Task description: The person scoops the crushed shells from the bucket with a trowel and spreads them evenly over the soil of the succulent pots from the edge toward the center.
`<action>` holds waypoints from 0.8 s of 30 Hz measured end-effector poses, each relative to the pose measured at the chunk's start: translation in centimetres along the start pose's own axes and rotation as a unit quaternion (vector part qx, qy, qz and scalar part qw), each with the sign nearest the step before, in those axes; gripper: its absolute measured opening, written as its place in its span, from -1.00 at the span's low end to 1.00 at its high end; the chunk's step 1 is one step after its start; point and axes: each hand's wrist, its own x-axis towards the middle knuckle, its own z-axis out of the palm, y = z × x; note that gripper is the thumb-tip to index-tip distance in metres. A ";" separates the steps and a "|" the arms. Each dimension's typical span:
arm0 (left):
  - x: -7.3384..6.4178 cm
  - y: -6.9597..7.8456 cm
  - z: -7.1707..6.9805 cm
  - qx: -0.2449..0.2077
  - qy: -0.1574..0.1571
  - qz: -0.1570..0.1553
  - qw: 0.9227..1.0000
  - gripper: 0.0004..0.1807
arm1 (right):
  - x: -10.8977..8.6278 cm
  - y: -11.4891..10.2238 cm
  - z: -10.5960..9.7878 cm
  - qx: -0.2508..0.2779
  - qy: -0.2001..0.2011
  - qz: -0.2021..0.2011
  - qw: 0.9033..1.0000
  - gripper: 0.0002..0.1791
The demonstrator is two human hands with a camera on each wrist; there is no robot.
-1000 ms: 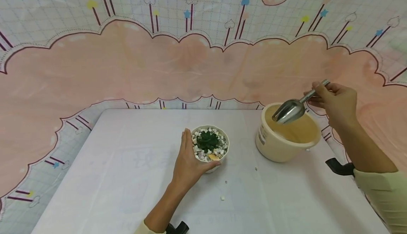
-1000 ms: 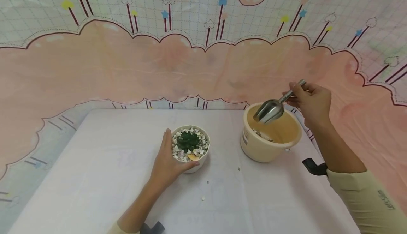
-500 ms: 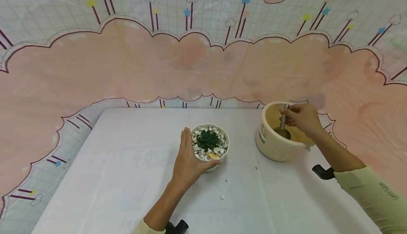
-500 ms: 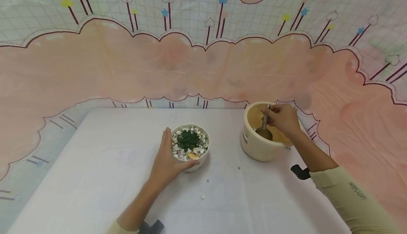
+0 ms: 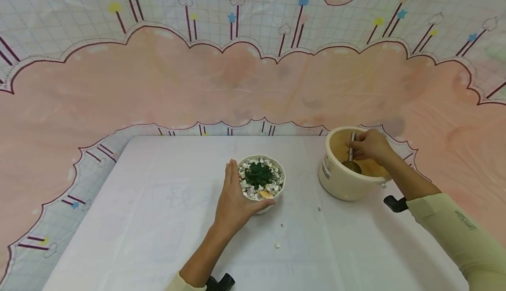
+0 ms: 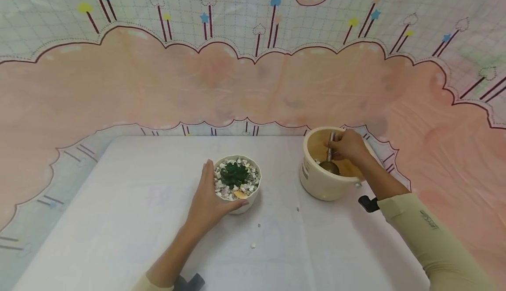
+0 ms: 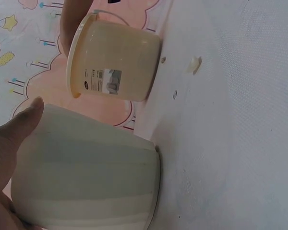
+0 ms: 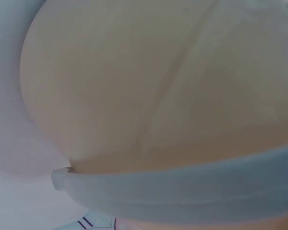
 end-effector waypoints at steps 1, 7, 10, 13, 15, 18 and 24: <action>0.0 0.0 0.0 0.000 -0.001 -0.002 1.000 0.60 | 0.2 0.0 0.0 0.007 -0.007 0.009 1.000 -0.68; 0.1 0.1 0.1 0.007 -0.005 -0.007 1.000 0.60 | 0.8 0.5 0.0 0.018 -0.023 0.035 0.999 -0.78; 0.2 0.0 0.1 0.014 -0.002 -0.003 1.000 0.59 | 1.1 0.6 0.0 0.014 -0.023 0.036 0.999 -0.77; 0.3 -0.1 0.1 0.015 -0.001 -0.004 1.000 0.59 | 1.1 0.6 0.0 0.012 -0.026 0.039 0.999 -0.76; 0.3 -0.2 0.2 0.016 -0.002 -0.005 1.000 0.59 | 0.8 0.4 -0.1 -0.007 -0.030 0.041 0.999 -0.71; 0.3 -0.3 0.2 0.017 -0.006 -0.007 1.000 0.59 | -0.1 -0.1 -0.4 -0.065 -0.031 0.029 0.997 -0.53; 0.4 -0.5 -0.1 0.032 -0.010 0.013 0.999 0.57 | -3.6 -1.7 -0.1 -0.211 0.011 -0.030 0.977 -0.16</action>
